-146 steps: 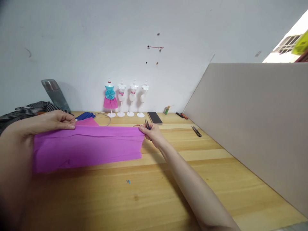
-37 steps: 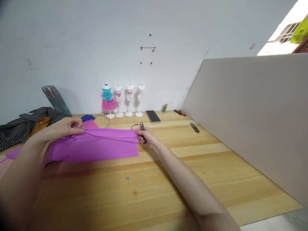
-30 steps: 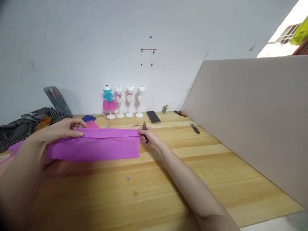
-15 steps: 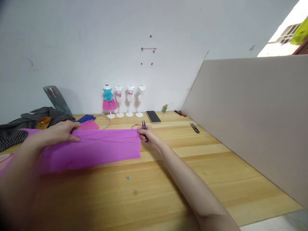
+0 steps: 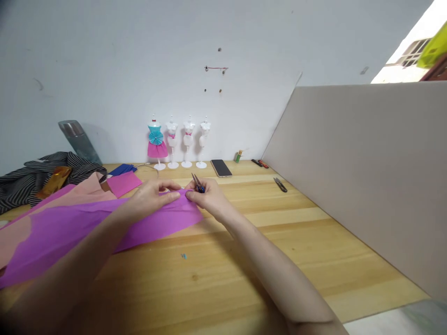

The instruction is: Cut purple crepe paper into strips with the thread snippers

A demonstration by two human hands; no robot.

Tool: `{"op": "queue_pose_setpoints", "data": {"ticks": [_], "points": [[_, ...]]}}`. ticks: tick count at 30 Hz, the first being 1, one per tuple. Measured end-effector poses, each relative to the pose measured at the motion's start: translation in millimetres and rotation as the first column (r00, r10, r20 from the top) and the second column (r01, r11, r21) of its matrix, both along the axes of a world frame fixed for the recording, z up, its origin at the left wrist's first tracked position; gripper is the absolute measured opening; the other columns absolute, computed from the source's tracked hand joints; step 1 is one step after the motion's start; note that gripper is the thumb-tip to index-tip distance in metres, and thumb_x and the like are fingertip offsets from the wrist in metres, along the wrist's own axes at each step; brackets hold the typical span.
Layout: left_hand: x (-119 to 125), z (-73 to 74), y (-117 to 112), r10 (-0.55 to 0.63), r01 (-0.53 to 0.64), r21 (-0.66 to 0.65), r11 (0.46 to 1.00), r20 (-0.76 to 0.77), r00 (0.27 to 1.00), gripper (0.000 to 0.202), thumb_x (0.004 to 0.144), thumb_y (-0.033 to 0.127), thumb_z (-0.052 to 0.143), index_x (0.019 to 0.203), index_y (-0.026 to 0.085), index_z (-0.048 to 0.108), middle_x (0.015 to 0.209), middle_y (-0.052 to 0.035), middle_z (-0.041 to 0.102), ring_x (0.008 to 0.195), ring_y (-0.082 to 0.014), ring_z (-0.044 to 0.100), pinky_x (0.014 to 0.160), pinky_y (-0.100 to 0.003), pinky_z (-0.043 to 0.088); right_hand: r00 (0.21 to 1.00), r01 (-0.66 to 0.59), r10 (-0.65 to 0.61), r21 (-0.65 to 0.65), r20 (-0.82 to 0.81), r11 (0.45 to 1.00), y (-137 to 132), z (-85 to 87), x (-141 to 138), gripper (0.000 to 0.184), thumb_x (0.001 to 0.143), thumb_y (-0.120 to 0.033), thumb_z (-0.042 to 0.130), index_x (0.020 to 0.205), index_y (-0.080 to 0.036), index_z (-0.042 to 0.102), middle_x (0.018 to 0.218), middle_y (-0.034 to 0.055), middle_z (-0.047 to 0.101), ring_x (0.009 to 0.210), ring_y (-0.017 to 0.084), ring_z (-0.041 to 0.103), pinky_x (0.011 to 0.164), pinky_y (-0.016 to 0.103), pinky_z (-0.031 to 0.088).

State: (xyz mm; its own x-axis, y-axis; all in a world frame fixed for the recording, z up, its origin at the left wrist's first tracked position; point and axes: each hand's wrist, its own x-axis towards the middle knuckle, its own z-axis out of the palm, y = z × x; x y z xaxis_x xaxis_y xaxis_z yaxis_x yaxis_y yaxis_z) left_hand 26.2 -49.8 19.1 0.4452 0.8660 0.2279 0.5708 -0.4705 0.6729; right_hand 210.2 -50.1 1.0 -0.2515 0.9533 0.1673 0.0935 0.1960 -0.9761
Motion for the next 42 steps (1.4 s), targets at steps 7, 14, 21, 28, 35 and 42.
{"op": "queue_pose_setpoints", "data": {"ticks": [7,14,21,28,35,42], "points": [[-5,-2.9,3,0.007,-0.001,-0.042,0.999,0.125,0.992,0.022,0.078,0.034,0.055,0.068,0.016,0.063,0.067,0.0019,0.060,0.067,-0.0127,0.053,0.064,-0.024,0.041,1.000,-0.009,0.010,0.038,-0.018,0.999,-4,3.3,1,0.018,0.065,-0.032,0.068,0.064,-0.016,0.060,0.045,-0.0066,0.042,0.042,0.006,0.031,0.042,0.022,0.021],[-1,-0.9,-2,-0.059,0.066,-0.060,0.996,0.110,0.992,0.021,0.077,0.029,0.055,0.061,0.015,0.058,0.062,0.0024,0.054,0.063,-0.0107,0.048,0.059,-0.023,0.037,0.999,-0.044,0.042,0.108,0.019,0.993,-3,0.0,0,0.022,0.065,-0.035,0.073,0.065,-0.016,0.061,0.054,-0.0035,0.049,0.052,0.008,0.040,0.049,0.023,0.030],[-5,-2.0,-1,-0.033,0.044,-0.113,0.993,0.095,0.995,0.018,0.074,0.031,0.057,0.069,0.016,0.066,0.067,0.0004,0.062,0.064,-0.0124,0.053,0.059,-0.023,0.039,0.999,-0.041,0.039,0.087,0.032,0.995,-4,1.5,3,0.023,0.067,-0.035,0.071,0.064,-0.016,0.059,0.055,-0.0040,0.047,0.052,0.008,0.040,0.052,0.024,0.031],[-9,1.3,0,-0.021,0.029,-0.114,0.993,0.071,0.997,0.020,0.074,0.033,0.058,0.068,0.015,0.066,0.065,-0.0005,0.063,0.063,-0.0125,0.053,0.057,-0.024,0.039,0.998,-0.037,0.033,0.065,0.061,0.997,0,-5.3,2,0.027,0.061,-0.035,0.077,0.065,-0.015,0.059,0.057,-0.0024,0.051,0.054,0.009,0.043,0.052,0.024,0.031],[-11,-6.8,8,0.020,-0.015,-0.114,0.993,0.040,0.999,0.023,0.073,0.034,0.055,0.067,0.014,0.066,0.060,0.0001,0.059,0.057,-0.0120,0.051,0.053,-0.024,0.037,0.993,-0.098,0.084,0.176,0.088,0.980,-6,-2.9,-1,0.024,0.069,-0.036,0.070,0.061,-0.017,0.058,0.056,-0.0024,0.047,0.055,0.010,0.040,0.051,0.023,0.031],[-17,2.3,6,-0.046,0.047,-0.142,0.989,0.012,0.999,0.017,0.072,0.031,0.057,0.065,0.016,0.061,0.058,0.0030,0.054,0.056,-0.0103,0.047,0.051,-0.022,0.034,0.996,-0.015,-0.004,0.208,0.091,0.978,-6,-2.8,-2,0.022,0.070,-0.035,0.067,0.061,-0.018,0.058,0.058,-0.0013,0.049,0.057,0.011,0.041,0.055,0.025,0.032]]}}
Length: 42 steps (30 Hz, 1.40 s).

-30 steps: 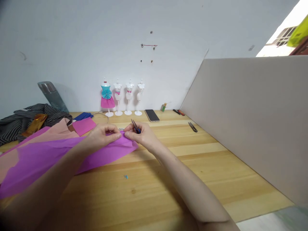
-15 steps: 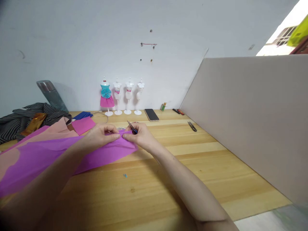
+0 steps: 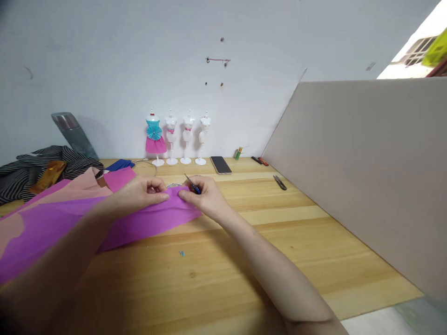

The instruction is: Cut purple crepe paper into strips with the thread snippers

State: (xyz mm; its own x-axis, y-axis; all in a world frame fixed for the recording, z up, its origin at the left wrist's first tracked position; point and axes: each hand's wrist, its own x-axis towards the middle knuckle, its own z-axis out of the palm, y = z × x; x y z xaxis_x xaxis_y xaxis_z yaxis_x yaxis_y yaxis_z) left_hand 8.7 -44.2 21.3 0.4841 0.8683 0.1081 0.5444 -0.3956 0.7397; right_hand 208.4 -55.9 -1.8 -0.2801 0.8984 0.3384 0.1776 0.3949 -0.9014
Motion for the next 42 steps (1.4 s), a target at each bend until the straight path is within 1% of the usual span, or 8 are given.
{"op": "queue_pose_setpoints", "data": {"ticks": [5,11,14,18,21,27,37,42], "points": [[-7,6.9,-1,-0.009,0.009,-0.006,1.000,-0.064,0.998,0.014,0.072,0.029,0.056,0.069,0.017,0.061,0.064,0.0025,0.056,0.060,-0.0116,0.049,0.052,-0.023,0.034,1.000,0.001,-0.001,0.037,0.007,0.999,2,-1.0,2,0.020,0.069,-0.037,0.069,0.070,-0.018,0.062,0.065,0.0000,0.054,0.066,0.015,0.049,0.062,0.027,0.036],[-3,-1.6,2,0.011,-0.006,0.064,0.998,-0.072,0.997,0.017,0.074,0.030,0.053,0.063,0.017,0.053,0.058,0.0042,0.045,0.056,-0.0102,0.041,0.050,-0.023,0.027,0.997,-0.006,0.000,0.079,0.072,0.997,0,-5.6,-2,0.022,0.069,-0.032,0.069,0.058,-0.018,0.057,0.056,-0.0035,0.042,0.058,0.011,0.039,0.056,0.026,0.031],[1,-5.0,2,0.052,-0.039,0.129,0.991,-0.096,0.994,0.019,0.075,0.030,0.051,0.061,0.017,0.049,0.058,0.0038,0.042,0.057,-0.0107,0.040,0.051,-0.024,0.025,0.998,-0.024,0.017,0.132,0.056,0.991,-2,-4.9,-4,0.014,0.069,-0.031,0.069,0.065,-0.019,0.063,0.060,-0.0016,0.049,0.062,0.013,0.043,0.059,0.027,0.034],[2,-5.0,1,0.092,-0.071,0.175,0.982,-0.113,0.989,0.018,0.075,0.030,0.049,0.063,0.017,0.051,0.059,0.0033,0.043,0.059,-0.0118,0.041,0.054,-0.026,0.027,0.998,0.067,-0.069,0.132,0.008,0.989,-4,-0.6,-3,0.013,0.069,-0.026,0.068,0.080,-0.019,0.069,0.071,0.0018,0.062,0.063,0.014,0.047,0.060,0.028,0.037],[2,-3.8,1,0.098,-0.076,0.186,0.980,-0.112,0.989,0.016,0.074,0.029,0.049,0.064,0.017,0.053,0.059,0.0033,0.043,0.059,-0.0119,0.041,0.054,-0.026,0.027,0.990,0.140,-0.139,0.092,-0.018,0.986,-6,0.9,-3,0.012,0.066,-0.027,0.071,0.074,-0.018,0.067,0.064,0.0005,0.059,0.058,0.012,0.044,0.056,0.027,0.035],[8,-3.6,-1,0.090,-0.080,0.140,0.987,-0.065,0.994,0.014,0.071,0.025,0.049,0.065,0.015,0.057,0.058,0.0030,0.048,0.059,-0.0115,0.044,0.054,-0.025,0.028,0.998,-0.067,0.067,0.004,-0.013,0.998,-10,-4.4,-14,0.013,0.068,-0.029,0.067,0.064,-0.018,0.062,0.056,-0.0025,0.050,0.051,0.009,0.036,0.050,0.024,0.030],[1,-4.8,2,0.134,-0.134,0.184,0.974,0.011,0.991,0.017,0.073,0.028,0.053,0.075,0.017,0.065,0.065,0.0028,0.055,0.064,-0.0130,0.049,0.058,-0.025,0.034,0.987,0.147,-0.158,0.223,0.036,0.964,-12,0.0,-10,0.013,0.072,-0.027,0.066,0.065,-0.018,0.059,0.058,-0.0026,0.048,0.056,0.011,0.040,0.054,0.026,0.032],[3,-5.4,2,0.134,-0.129,0.165,0.978,-0.018,0.991,0.017,0.072,0.027,0.053,0.072,0.016,0.065,0.063,0.0027,0.055,0.062,-0.0125,0.047,0.058,-0.026,0.033,0.996,0.018,-0.036,0.219,0.082,0.976,-15,-7.5,-15,0.015,0.076,-0.026,0.060,0.064,-0.018,0.057,0.057,-0.0029,0.046,0.055,0.011,0.039,0.052,0.026,0.031]]}}
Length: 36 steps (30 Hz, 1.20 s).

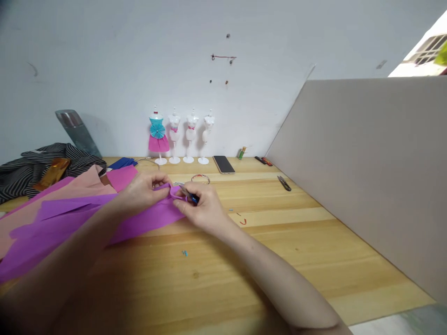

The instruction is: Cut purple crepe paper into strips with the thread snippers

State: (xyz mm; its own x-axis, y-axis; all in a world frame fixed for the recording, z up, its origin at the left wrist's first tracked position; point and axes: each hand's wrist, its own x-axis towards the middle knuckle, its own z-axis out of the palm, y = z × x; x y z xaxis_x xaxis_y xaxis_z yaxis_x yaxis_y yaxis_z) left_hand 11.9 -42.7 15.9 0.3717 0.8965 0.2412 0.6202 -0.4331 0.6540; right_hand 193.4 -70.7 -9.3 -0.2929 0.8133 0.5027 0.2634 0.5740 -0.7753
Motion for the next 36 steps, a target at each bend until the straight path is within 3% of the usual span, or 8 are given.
{"op": "queue_pose_setpoints", "data": {"ticks": [4,11,15,21,27,30,33,36], "points": [[2,2.4,-3,-0.004,0.004,0.015,1.000,-0.001,1.000,0.019,0.074,0.029,0.052,0.069,0.015,0.064,0.060,0.0030,0.054,0.060,-0.0118,0.045,0.056,-0.025,0.032,0.999,0.031,-0.033,0.054,0.043,0.998,1,-5.5,-1,0.013,0.080,-0.022,0.058,0.067,-0.018,0.058,0.060,-0.0021,0.050,0.058,0.012,0.043,0.056,0.026,0.034],[0,-0.6,-2,-0.162,0.170,-0.060,0.984,0.120,0.979,0.018,0.076,0.027,0.052,0.069,0.015,0.063,0.061,0.0025,0.056,0.062,-0.0112,0.050,0.056,-0.023,0.036,0.999,0.042,-0.042,-0.012,0.029,0.999,6,-12.2,-1,0.015,0.080,-0.028,0.063,0.068,-0.018,0.062,0.060,-0.0013,0.054,0.058,0.012,0.045,0.055,0.026,0.036],[-1,0.2,-4,-0.215,0.221,-0.058,0.974,0.090,0.972,0.019,0.078,0.025,0.050,0.074,0.014,0.066,0.066,0.0011,0.061,0.065,-0.0119,0.053,0.058,-0.022,0.038,0.997,0.074,-0.075,-0.037,-0.014,0.997,9,-11.7,-1,0.021,0.078,-0.033,0.066,0.063,-0.018,0.060,0.058,-0.0016,0.052,0.057,0.012,0.045,0.055,0.026,0.035],[3,8.7,-12,-0.186,0.185,-0.015,0.983,-0.028,0.982,0.018,0.074,0.021,0.053,0.082,0.016,0.069,0.073,0.0016,0.065,0.069,-0.0129,0.055,0.061,-0.023,0.039,0.995,0.097,-0.098,-0.040,-0.027,0.995,8,-9.5,-3,0.015,0.075,-0.029,0.064,0.066,-0.018,0.059,0.060,-0.0020,0.051,0.058,0.011,0.043,0.055,0.026,0.033],[9,6.7,-15,-0.175,0.176,0.026,0.984,-0.023,0.984,0.020,0.079,0.032,0.056,0.074,0.017,0.068,0.069,0.0018,0.064,0.069,-0.0134,0.055,0.060,-0.023,0.038,0.991,0.126,-0.127,-0.020,-0.031,0.992,9,-10.7,-3,0.018,0.073,-0.024,0.064,0.063,-0.019,0.050,0.057,-0.0041,0.047,0.055,0.010,0.039,0.053,0.025,0.031],[6,4.1,-12,-0.178,0.179,0.046,0.983,-0.010,0.984,0.018,0.081,0.025,0.054,0.076,0.017,0.069,0.070,0.0018,0.066,0.068,-0.0125,0.056,0.061,-0.022,0.039,0.998,0.063,-0.064,-0.050,-0.014,0.997,9,-7.6,1,0.017,0.077,-0.029,0.062,0.066,-0.019,0.054,0.061,-0.0023,0.051,0.058,0.012,0.044,0.055,0.026,0.034],[5,2.5,-11,-0.188,0.188,0.058,0.980,-0.005,0.982,0.018,0.080,0.022,0.053,0.077,0.017,0.070,0.069,0.0020,0.066,0.066,-0.0118,0.055,0.060,-0.022,0.038,0.995,0.093,-0.092,-0.009,0.029,0.996,9,-5.1,4,0.015,0.077,-0.029,0.063,0.067,-0.018,0.059,0.062,-0.0014,0.054,0.059,0.012,0.045,0.056,0.026,0.034],[6,0.8,-11,-0.198,0.199,0.076,0.977,-0.026,0.980,0.020,0.081,0.022,0.051,0.075,0.017,0.069,0.067,0.0018,0.066,0.063,-0.0117,0.054,0.059,-0.023,0.037,0.993,0.117,-0.118,0.030,0.032,0.993,10,-5.6,4,0.014,0.075,-0.029,0.068,0.083,-0.018,0.065,0.074,0.0000,0.061,0.060,0.011,0.044,0.056,0.026,0.034]]}}
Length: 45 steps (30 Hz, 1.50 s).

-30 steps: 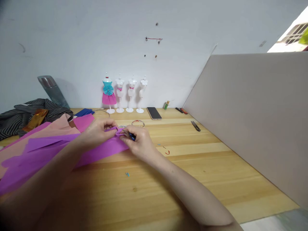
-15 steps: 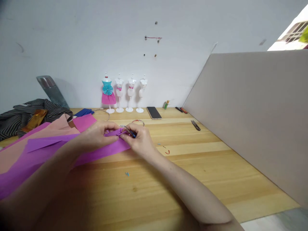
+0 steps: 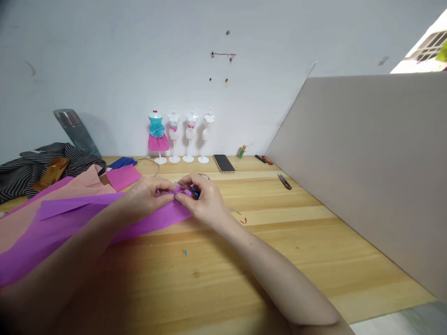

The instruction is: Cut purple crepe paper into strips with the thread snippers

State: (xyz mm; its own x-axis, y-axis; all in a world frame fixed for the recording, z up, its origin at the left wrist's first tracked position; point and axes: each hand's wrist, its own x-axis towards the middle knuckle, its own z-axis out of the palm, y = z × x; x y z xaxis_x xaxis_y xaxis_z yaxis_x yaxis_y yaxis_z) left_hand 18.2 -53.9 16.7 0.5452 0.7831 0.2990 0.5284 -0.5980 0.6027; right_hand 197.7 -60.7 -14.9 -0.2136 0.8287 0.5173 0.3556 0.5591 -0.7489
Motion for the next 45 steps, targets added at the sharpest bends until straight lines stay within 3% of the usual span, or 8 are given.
{"op": "queue_pose_setpoints", "data": {"ticks": [2,4,11,17,24,29,37,45], "points": [[2,-1.3,-1,-0.008,0.008,0.004,1.000,-0.003,1.000,0.020,0.082,0.021,0.050,0.075,0.018,0.069,0.069,0.0018,0.067,0.064,-0.0118,0.054,0.059,-0.023,0.037,1.000,-0.030,0.030,-0.021,0.007,0.999,1,-1.2,-1,0.017,0.075,-0.030,0.069,0.087,-0.019,0.067,0.074,-0.0002,0.062,0.059,0.011,0.044,0.057,0.026,0.035],[2,-2.3,-2,0.027,-0.026,0.011,1.000,-0.019,0.999,0.019,0.081,0.021,0.050,0.072,0.017,0.067,0.067,0.0018,0.065,0.063,-0.0118,0.052,0.058,-0.024,0.035,0.999,-0.049,0.049,-0.048,0.006,0.998,2,-2.0,-1,0.013,0.076,-0.030,0.067,0.079,-0.018,0.068,0.067,-0.0008,0.059,0.059,0.012,0.045,0.057,0.027,0.035],[1,1.5,-1,0.175,-0.174,0.018,0.985,-0.098,0.980,0.022,0.076,0.029,0.053,0.059,0.016,0.053,0.056,0.0029,0.048,0.058,-0.0116,0.042,0.053,-0.026,0.026,0.995,-0.034,0.027,-0.063,-0.098,0.997,3,-0.6,-2,0.017,0.074,-0.030,0.063,0.063,-0.018,0.058,0.059,-0.0019,0.051,0.059,0.012,0.044,0.057,0.027,0.036],[3,5.0,-4,0.133,-0.135,-0.024,0.991,-0.082,0.988,0.025,0.079,0.032,0.050,0.059,0.016,0.050,0.056,0.0037,0.043,0.058,-0.0104,0.038,0.054,-0.027,0.024,0.975,-0.112,0.083,-0.130,-0.207,0.985,2,-2.5,-4,0.018,0.074,-0.033,0.065,0.066,-0.018,0.061,0.060,-0.0008,0.054,0.060,0.013,0.046,0.059,0.028,0.036],[-5,13.4,-5,0.117,-0.127,-0.054,0.990,-0.151,0.982,0.024,0.077,0.035,0.052,0.063,0.016,0.057,0.059,0.0027,0.048,0.058,-0.0112,0.041,0.053,-0.025,0.025,0.895,-0.109,-0.030,-0.283,-0.445,0.953,8,-11.9,-7,0.023,0.066,-0.038,0.073,0.066,-0.019,0.059,0.063,-0.0016,0.053,0.057,0.012,0.045,0.055,0.026,0.034],[-16,20.3,-4,0.137,-0.151,-0.050,0.987,-0.215,0.967,0.021,0.076,0.035,0.054,0.067,0.017,0.062,0.060,0.0019,0.054,0.058,-0.0125,0.044,0.053,-0.025,0.026,0.909,-0.069,-0.052,-0.271,-0.415,0.960,11,-15.5,-8,0.024,0.068,-0.040,0.071,0.069,-0.019,0.059,0.063,-0.0011,0.050,0.057,0.011,0.042,0.051,0.024,0.032],[-26,16.2,4,0.168,-0.191,-0.042,0.981,-0.324,0.931,0.022,0.076,0.032,0.054,0.059,0.017,0.055,0.054,0.0019,0.050,0.054,-0.0128,0.042,0.052,-0.028,0.023,0.945,0.028,-0.093,-0.204,-0.314,0.979,12,-16.8,-9,0.019,0.071,-0.036,0.067,0.067,-0.019,0.059,0.066,0.0004,0.052,0.061,0.013,0.044,0.055,0.026,0.035],[-38,21.9,13,0.108,-0.150,-0.161,0.976,-0.244,0.964,0.020,0.074,0.031,0.057,0.059,0.017,0.057,0.053,0.0037,0.046,0.051,-0.0114,0.040,0.048,-0.025,0.024,0.914,-0.011,-0.098,-0.266,-0.393,0.964,16,-16.7,-8,0.023,0.069,-0.039,0.069,0.068,-0.020,0.057,0.063,-0.0009,0.054,0.058,0.012,0.045,0.057,0.026,0.037]]}}
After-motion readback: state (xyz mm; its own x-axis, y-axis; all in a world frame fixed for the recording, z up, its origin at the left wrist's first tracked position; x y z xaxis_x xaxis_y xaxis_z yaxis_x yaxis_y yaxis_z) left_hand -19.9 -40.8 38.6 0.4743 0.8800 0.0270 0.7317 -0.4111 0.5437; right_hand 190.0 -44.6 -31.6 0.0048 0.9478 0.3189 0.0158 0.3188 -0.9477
